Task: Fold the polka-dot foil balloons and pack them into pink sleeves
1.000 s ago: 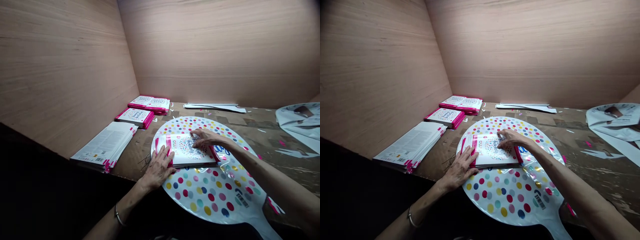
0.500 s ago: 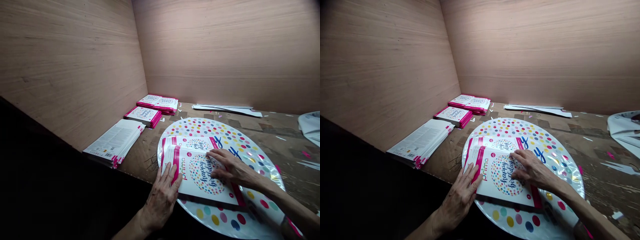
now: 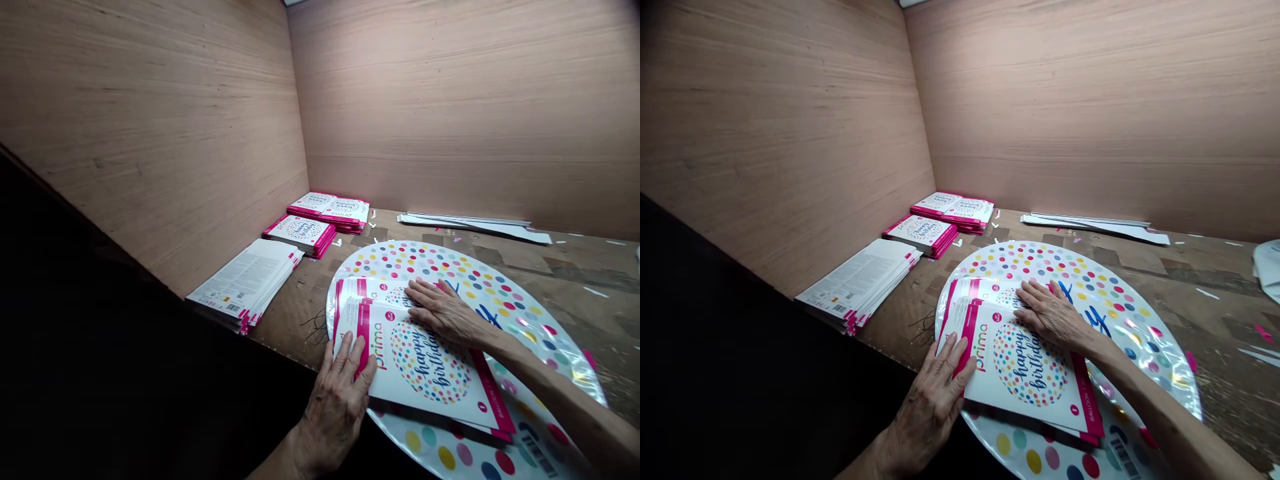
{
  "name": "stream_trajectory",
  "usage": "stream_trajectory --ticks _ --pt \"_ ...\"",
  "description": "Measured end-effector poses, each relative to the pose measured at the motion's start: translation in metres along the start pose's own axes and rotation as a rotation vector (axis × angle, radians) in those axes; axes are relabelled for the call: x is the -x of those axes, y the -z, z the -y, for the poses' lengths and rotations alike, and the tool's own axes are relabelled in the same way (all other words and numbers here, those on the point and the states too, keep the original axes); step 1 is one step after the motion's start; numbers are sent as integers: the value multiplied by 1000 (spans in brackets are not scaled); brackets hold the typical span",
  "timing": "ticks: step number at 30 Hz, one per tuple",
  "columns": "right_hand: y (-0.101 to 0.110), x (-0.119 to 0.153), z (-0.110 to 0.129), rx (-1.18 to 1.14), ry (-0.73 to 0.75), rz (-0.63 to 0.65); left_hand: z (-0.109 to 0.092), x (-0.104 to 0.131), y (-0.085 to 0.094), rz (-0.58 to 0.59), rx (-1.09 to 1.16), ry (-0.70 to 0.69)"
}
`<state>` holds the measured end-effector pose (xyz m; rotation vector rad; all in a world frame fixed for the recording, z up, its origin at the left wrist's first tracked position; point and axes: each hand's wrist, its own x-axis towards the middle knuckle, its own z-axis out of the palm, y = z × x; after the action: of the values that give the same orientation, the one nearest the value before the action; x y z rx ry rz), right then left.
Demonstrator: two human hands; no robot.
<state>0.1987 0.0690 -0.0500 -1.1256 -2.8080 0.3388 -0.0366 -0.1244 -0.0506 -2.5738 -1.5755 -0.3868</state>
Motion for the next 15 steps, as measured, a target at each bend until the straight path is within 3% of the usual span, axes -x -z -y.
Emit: stream_trajectory --ticks 9,15 --pt "9 36 24 -73 58 5 -5 17 2 -19 -67 -6" --pt "-3 13 25 30 15 -112 -5 22 6 -61 -94 -8"
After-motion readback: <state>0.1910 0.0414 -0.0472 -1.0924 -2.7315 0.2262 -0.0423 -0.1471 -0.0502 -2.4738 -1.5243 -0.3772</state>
